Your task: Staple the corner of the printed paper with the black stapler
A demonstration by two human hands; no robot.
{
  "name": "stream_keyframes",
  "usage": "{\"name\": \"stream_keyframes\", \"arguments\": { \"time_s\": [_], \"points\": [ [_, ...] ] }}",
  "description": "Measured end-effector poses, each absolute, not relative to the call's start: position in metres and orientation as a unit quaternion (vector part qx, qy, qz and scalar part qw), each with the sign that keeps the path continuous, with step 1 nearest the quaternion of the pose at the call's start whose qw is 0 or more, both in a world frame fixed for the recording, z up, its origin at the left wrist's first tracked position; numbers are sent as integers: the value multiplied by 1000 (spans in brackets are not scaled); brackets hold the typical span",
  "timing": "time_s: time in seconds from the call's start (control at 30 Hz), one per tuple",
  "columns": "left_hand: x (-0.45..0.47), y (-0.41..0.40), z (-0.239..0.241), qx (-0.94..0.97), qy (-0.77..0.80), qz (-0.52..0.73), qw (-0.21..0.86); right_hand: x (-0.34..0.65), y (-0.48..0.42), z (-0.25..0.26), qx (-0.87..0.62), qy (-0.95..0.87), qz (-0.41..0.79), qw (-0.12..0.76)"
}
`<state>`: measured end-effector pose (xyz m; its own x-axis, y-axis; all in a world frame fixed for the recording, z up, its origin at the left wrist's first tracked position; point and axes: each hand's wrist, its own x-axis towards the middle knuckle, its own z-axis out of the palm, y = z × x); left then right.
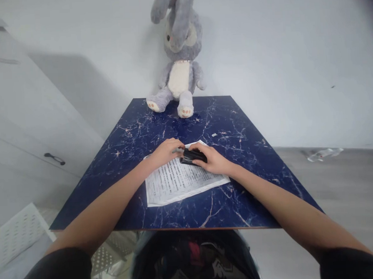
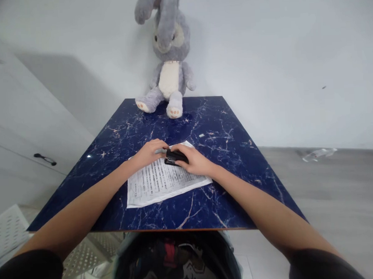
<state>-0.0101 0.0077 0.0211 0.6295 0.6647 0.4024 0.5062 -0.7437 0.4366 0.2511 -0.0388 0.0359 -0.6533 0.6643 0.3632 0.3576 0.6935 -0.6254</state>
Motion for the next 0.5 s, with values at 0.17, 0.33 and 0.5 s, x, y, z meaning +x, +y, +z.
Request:
{"name": "stream_keyframes", "arguments": {
  "time_s": [0.17,0.33,0.5],
  "points": [
    [-30,9,26,867,386,295,113,270,-35,43,-305,-873,276,261],
    [-34,12,26,833,401,358,130,331,-32,55,-339,-890,260,156],
    [-33,16,20,814,420,371,154,425,-15,62,-460,-857,218,82]
  ]
}}
